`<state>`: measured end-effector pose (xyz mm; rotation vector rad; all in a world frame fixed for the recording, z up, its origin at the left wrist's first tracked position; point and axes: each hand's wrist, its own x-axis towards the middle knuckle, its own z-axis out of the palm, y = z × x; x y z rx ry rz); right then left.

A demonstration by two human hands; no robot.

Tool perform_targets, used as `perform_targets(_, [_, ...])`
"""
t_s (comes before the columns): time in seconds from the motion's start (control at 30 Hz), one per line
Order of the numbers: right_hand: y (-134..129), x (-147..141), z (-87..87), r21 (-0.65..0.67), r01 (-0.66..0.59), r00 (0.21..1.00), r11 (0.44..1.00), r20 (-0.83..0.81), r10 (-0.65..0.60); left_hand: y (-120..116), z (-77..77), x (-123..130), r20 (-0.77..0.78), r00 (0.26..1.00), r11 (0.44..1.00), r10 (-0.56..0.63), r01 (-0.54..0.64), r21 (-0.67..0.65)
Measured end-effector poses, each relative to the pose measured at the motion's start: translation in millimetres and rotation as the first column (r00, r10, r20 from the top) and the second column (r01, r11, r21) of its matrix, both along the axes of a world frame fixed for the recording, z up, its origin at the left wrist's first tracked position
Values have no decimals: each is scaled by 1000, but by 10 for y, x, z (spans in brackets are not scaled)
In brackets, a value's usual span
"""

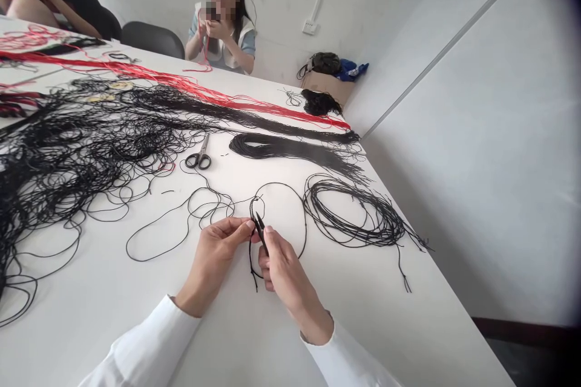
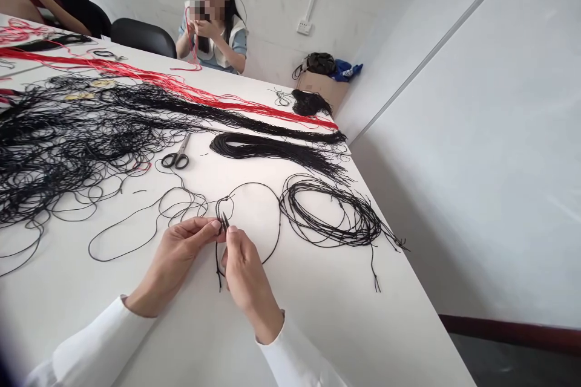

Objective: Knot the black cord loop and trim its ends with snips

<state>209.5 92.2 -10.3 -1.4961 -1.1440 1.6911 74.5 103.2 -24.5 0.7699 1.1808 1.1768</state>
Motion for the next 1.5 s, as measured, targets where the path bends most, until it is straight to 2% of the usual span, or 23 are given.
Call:
perform_targets(0.3, [0, -20, 1, -13, 0, 1000, 1000, -3, 0, -23, 35, 10, 14, 1000, 1000, -28, 28, 7])
perform_targets(0.77, [-1, -55, -49, 28, 7, 1000, 1000, 24, -7, -19, -8, 0, -10, 1000, 1000, 11, -11, -8])
perform_targets(1.27, [-49, -96, -60, 136, 62, 998, 989, 18, -65, -35, 91, 16, -25, 1000, 999, -14, 15, 29])
perform_targets(1.5, [-55, -97, -62, 136, 61, 998, 989, 18, -64, -27, 88, 22, -29, 1000, 999, -4, 5, 38])
